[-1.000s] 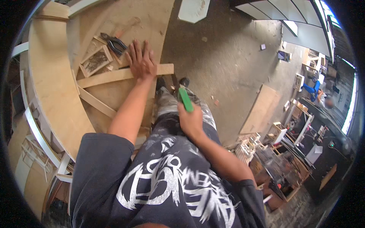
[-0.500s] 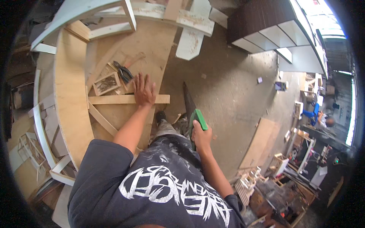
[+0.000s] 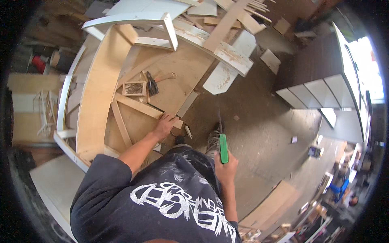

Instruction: The person sands a piece of wood using a sanding block and then begins to saw another piece of wood with a handsaw.

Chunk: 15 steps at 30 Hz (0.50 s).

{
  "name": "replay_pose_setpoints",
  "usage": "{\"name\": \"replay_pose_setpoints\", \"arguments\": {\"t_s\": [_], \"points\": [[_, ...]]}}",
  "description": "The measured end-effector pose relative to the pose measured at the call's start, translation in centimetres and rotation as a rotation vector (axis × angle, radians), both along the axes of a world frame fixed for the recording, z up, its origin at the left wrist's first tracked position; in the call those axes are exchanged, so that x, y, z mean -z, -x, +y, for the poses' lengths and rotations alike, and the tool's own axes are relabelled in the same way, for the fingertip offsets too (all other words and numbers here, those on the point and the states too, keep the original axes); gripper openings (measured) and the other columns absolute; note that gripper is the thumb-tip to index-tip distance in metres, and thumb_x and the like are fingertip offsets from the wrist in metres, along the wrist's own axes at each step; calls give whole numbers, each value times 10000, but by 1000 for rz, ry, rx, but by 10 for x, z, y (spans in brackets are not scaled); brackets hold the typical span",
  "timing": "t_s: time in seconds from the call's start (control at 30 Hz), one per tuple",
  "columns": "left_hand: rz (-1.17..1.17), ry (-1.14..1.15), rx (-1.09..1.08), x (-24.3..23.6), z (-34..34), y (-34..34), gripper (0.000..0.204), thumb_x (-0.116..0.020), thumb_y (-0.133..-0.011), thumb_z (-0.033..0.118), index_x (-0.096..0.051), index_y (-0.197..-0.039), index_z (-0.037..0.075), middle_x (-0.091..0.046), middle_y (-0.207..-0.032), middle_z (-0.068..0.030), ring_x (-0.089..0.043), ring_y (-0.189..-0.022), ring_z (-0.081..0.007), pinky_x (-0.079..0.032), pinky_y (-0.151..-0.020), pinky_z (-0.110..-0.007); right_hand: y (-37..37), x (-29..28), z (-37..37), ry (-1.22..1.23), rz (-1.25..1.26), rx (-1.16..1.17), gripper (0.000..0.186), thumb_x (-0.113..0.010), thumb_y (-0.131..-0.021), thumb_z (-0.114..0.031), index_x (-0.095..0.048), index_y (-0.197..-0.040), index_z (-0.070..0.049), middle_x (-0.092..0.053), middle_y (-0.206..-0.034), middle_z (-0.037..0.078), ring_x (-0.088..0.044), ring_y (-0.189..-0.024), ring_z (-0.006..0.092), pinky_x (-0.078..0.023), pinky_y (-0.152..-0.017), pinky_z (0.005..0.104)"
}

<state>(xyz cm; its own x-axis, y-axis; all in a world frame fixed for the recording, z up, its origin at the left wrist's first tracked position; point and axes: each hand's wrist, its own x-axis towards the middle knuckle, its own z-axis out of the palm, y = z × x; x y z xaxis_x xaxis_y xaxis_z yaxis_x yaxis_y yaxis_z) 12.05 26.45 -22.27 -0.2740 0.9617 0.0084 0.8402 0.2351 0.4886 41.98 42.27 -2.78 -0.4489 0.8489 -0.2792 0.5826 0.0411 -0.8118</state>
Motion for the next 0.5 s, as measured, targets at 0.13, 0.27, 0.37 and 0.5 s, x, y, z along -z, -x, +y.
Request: {"name": "replay_pose_setpoints", "arguments": {"t_s": [0.13, 0.27, 0.37, 0.5], "points": [[64, -135, -108, -1, -1, -21, 433, -622, -811, 13, -667, -1242, 19, -614, -1224, -169, -542, -1193, -375, -441, -1056, -461, -38, 10, 51, 63, -33, -100, 254, -747, -871, -206, -639, -823, 19, -619, -676, 214, -610, -585, 347, -466, -587, 422], [38, -82, -254, -19, 2, -45, 434, -586, -816, 6, -660, -1244, 12, -611, -1270, -165, -524, -1284, -360, -445, -1081, -448, -41, -36, 100, 51, -61, -336, 269, -758, -864, -216, -645, -805, 20, -622, -668, 222, -621, -590, 400, -479, -584, 438], [57, 29, -430, -19, 6, -68, 523, -613, -812, 0, -611, -1334, 35, -571, -1389, -148, -476, -1368, -344, -441, -1100, -437, -44, -59, 126, 0, -77, -676, 272, -770, -858, -233, -654, -844, 12, -628, -671, 228, -621, -605, 442, -491, -590, 456], [114, 29, -659, -40, 35, -119, 621, -646, -799, -31, -557, -1408, 48, -510, -1483, -146, -428, -1423, -334, -419, -1138, -403, -33, -107, 136, -68, -65, -814, 234, -744, -880, -210, -632, -890, -4, -622, -691, 229, -629, -651, 435, -498, -615, 469]]}}
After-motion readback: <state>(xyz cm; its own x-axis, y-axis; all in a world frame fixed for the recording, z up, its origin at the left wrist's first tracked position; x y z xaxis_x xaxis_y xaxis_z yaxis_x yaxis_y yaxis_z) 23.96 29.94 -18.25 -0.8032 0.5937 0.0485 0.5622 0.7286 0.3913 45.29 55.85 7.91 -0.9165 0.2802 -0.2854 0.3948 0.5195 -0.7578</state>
